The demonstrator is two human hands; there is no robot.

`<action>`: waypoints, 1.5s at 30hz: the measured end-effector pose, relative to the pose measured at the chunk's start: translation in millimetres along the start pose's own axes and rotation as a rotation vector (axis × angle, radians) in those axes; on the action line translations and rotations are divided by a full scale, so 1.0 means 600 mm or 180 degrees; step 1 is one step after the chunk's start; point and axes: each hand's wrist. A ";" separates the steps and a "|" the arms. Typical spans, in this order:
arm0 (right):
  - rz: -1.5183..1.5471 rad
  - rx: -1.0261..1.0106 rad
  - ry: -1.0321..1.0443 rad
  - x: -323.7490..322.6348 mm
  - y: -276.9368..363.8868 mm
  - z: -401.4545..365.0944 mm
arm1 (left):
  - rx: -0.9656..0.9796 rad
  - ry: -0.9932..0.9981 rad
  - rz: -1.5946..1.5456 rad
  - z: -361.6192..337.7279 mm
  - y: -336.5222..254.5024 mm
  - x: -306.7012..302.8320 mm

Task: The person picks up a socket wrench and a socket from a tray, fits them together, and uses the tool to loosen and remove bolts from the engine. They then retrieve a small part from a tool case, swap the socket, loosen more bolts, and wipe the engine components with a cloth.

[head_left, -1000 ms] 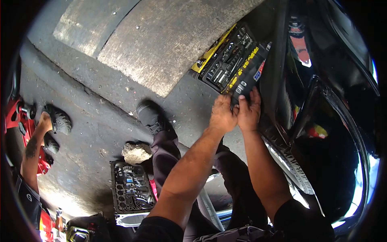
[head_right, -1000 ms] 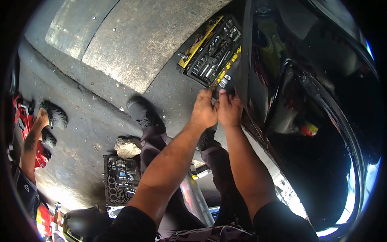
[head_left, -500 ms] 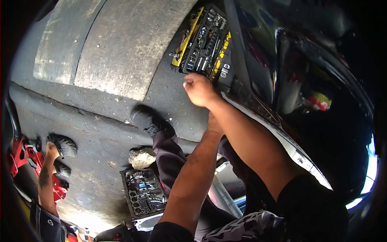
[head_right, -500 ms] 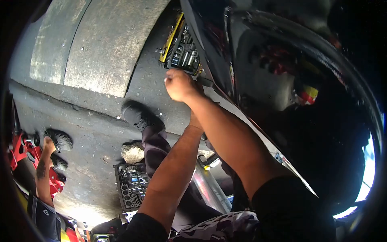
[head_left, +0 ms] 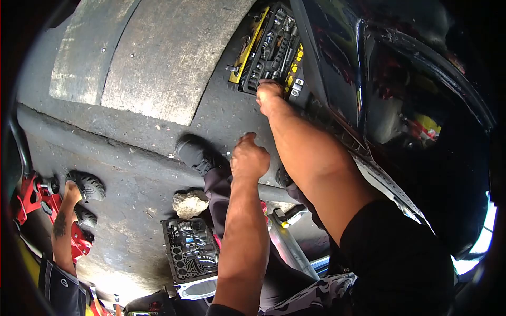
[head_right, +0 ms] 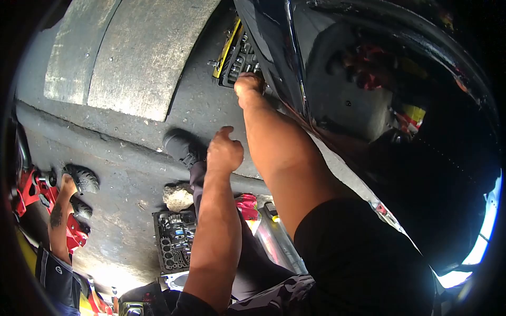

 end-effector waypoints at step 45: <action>0.0380 -0.0919 -0.0081 0.026 0.046 0.022 | 0.0742 -0.1010 -0.1332 -0.108 -0.041 -0.081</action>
Point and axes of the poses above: each hand's wrist, its own z-axis towards the middle knuckle, its own x-axis out of the palm, y = z × x, and after that the axes turned 11 degrees about z, right-handed
